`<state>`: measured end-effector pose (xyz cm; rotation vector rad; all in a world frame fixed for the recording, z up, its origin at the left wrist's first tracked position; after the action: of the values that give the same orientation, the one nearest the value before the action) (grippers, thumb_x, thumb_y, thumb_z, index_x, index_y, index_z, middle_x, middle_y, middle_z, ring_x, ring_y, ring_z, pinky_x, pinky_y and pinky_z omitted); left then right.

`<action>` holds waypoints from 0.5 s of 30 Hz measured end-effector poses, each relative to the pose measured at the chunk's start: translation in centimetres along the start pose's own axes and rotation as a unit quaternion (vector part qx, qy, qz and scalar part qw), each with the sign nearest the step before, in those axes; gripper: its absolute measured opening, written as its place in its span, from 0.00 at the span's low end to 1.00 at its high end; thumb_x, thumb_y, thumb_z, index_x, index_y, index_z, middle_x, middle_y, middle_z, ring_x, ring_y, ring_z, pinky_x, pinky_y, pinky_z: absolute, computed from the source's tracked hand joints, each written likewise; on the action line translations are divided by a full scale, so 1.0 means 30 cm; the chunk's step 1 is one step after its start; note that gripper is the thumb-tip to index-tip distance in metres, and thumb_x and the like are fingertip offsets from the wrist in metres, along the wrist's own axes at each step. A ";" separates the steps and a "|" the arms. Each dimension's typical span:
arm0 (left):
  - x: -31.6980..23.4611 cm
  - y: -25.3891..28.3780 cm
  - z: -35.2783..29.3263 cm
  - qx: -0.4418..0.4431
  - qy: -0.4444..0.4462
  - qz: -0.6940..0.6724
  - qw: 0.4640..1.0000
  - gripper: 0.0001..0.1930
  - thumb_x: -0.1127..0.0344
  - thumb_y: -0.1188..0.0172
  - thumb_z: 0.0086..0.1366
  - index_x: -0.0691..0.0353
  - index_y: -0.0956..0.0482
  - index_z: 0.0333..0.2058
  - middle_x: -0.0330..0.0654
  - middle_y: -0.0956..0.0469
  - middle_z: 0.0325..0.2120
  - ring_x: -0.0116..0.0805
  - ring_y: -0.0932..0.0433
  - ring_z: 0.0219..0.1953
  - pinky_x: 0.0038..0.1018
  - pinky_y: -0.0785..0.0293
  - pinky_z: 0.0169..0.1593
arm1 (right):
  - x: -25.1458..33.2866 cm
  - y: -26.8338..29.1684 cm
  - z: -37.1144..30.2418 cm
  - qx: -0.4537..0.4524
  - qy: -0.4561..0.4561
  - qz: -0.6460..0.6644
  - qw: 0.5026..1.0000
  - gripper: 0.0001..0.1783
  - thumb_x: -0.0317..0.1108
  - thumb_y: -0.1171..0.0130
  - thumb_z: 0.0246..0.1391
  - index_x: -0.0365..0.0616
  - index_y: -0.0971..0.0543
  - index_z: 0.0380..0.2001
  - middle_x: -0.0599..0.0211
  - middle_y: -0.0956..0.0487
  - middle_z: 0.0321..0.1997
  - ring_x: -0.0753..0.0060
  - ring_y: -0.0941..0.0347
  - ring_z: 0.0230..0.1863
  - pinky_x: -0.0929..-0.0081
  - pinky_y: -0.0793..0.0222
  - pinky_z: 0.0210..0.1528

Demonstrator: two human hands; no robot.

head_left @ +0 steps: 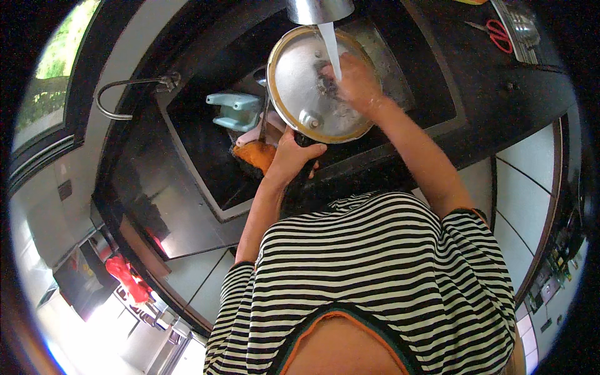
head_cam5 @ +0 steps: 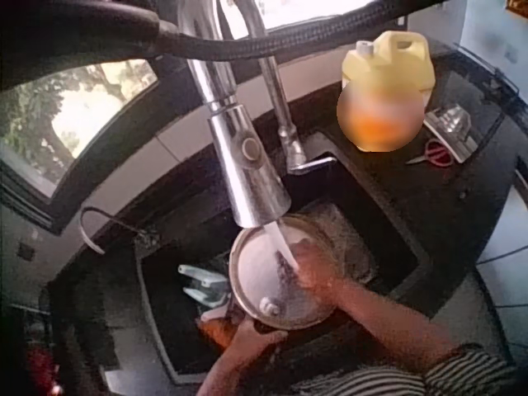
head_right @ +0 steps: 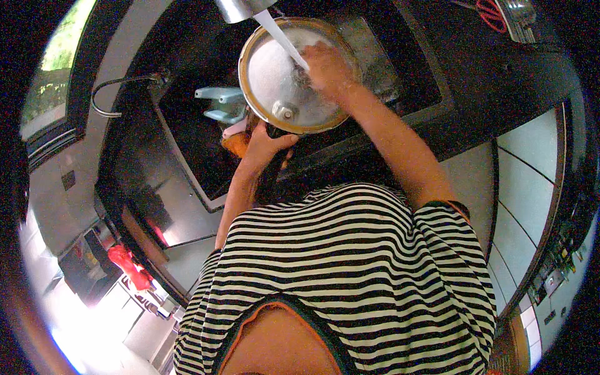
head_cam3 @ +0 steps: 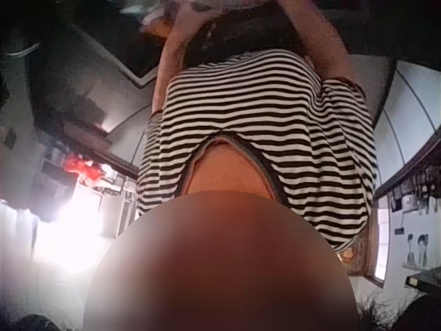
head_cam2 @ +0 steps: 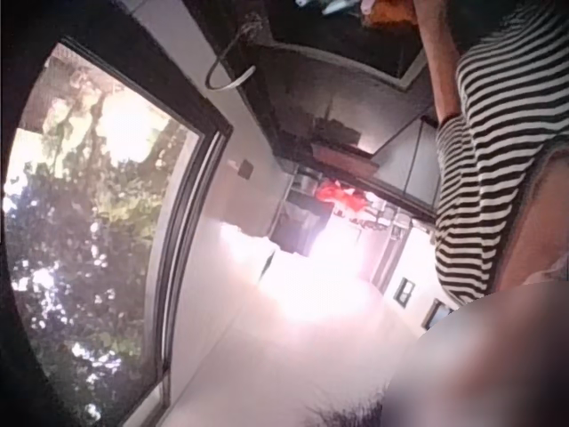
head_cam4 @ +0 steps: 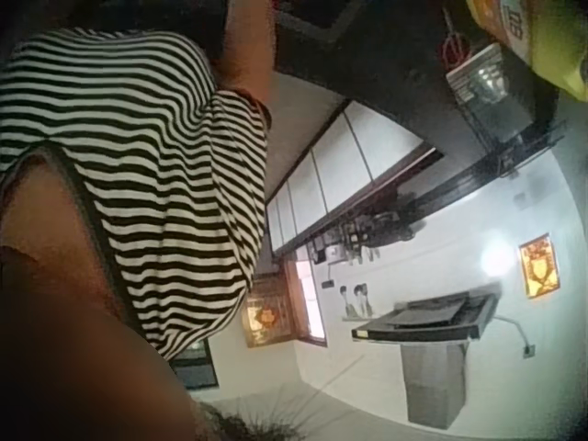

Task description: The person washes a pot lid and a metal strainer in the kitchen sink using a sponge and running water. They scrub both sides of the lid and the strainer, rinse them, and place them in the sink.

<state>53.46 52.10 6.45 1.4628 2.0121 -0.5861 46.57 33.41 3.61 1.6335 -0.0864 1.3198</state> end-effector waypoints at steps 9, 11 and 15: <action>-0.027 -0.019 0.005 -0.016 -0.047 0.051 0.997 0.33 0.72 0.34 0.50 0.66 0.40 0.54 0.44 0.25 0.30 0.29 0.28 0.16 0.24 0.31 0.16 | 0.180 -0.018 -0.030 -0.043 0.000 0.012 0.999 0.18 0.23 0.43 0.43 0.43 0.23 0.41 0.55 0.24 0.41 0.50 0.27 0.42 0.61 0.29 0.45; -0.049 -0.014 -0.004 -0.020 -0.071 0.106 0.992 0.35 0.72 0.35 0.49 0.66 0.42 0.54 0.46 0.25 0.31 0.30 0.26 0.18 0.26 0.29 0.18 | 0.251 -0.006 -0.045 -0.036 0.116 -0.070 0.990 0.17 0.25 0.44 0.47 0.42 0.24 0.44 0.53 0.27 0.48 0.50 0.30 0.48 0.60 0.30 0.48; 0.011 0.000 0.023 -0.027 -0.102 0.167 0.980 0.37 0.69 0.34 0.48 0.67 0.44 0.55 0.48 0.24 0.32 0.31 0.25 0.19 0.28 0.26 0.22 | 0.031 0.086 0.054 -0.096 -0.040 -0.165 0.981 0.14 0.27 0.48 0.46 0.43 0.23 0.39 0.55 0.24 0.42 0.51 0.30 0.46 0.55 0.32 0.49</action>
<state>53.51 51.91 5.72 1.5926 1.5688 -0.5104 46.55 31.41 6.09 1.4635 0.0088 0.9620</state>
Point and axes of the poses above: each hand's wrist, its own z-axis towards the middle knuckle, its own y-axis out of the back of the hand, x = y × z, the point moved 8 cm from there along z, towards the middle knuckle
